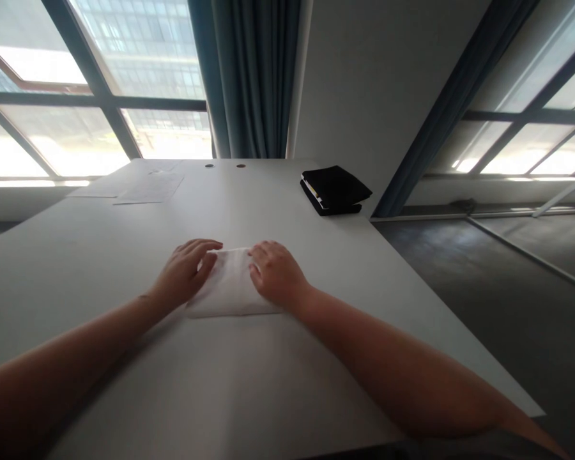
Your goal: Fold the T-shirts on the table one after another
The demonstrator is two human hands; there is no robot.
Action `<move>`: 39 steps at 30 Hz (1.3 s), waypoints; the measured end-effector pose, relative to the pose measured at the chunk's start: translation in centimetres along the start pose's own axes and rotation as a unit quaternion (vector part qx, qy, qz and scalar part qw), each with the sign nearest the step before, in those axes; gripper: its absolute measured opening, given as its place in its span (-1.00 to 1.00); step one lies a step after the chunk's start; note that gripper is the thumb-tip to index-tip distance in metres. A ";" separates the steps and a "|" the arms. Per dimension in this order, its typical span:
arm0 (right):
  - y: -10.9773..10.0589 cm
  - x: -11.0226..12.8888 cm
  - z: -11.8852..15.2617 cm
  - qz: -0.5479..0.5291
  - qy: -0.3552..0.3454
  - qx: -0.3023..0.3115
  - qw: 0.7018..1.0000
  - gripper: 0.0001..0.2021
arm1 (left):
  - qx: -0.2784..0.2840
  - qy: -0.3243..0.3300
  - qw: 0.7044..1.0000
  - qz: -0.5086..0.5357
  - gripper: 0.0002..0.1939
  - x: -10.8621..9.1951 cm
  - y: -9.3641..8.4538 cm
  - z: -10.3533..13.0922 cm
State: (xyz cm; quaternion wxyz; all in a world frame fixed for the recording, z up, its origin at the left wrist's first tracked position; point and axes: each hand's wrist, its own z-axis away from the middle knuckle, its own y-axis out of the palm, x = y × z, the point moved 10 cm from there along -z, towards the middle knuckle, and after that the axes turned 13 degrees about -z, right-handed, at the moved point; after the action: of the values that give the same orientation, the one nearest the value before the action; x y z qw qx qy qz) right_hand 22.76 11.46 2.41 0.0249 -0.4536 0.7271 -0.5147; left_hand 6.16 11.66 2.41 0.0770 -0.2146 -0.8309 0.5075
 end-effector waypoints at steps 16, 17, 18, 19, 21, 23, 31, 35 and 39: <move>4.3 -8.1 1.1 0.015 0.173 0.094 0.980 -0.35 | 0.227 -0.015 0.973 -0.036 -0.26 2.9 6.4 1.9; 3.9 -8.7 0.8 0.015 0.177 0.071 0.982 -0.37 | 0.219 -0.010 0.975 -0.030 -0.26 3.1 6.3 1.7; 3.5 -9.2 0.5 0.013 0.180 0.050 0.982 -0.41 | 0.207 -0.005 0.978 -0.025 -0.28 3.3 6.1 1.5; 3.0 -9.5 0.2 0.007 0.182 0.035 0.983 -0.45 | 0.193 -0.001 0.981 -0.021 -0.30 3.5 5.7 1.3; 2.4 -9.5 -0.2 -0.023 0.189 0.023 0.981 -0.57 | 0.173 0.005 0.985 -0.020 -0.38 3.5 4.9 0.8; 1.8 -8.9 -0.1 -0.081 0.199 0.017 0.976 -0.67 | 0.170 0.016 0.984 -0.041 -0.47 3.1 4.0 0.5; 2.9 -3.0 1.1 -0.440 0.166 0.076 0.879 -0.67 | 0.132 0.033 0.988 -0.069 -0.47 -2.4 1.4 0.1; 3.0 -4.0 1.1 -0.528 0.209 0.026 0.823 -0.61 | 0.204 0.066 0.976 -0.026 -0.53 -3.1 3.4 0.4; 3.3 -4.9 1.6 -0.601 0.250 0.011 0.759 -0.42 | 0.199 0.031 0.978 -0.051 -0.55 -1.1 3.6 0.5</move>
State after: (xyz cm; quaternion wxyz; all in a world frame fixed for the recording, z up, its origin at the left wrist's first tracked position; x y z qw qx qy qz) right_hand 24.36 13.82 -2.95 -0.4675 -0.6523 0.2799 -0.5268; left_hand 7.99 12.18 -0.88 0.1695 -0.1676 -0.7203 0.6514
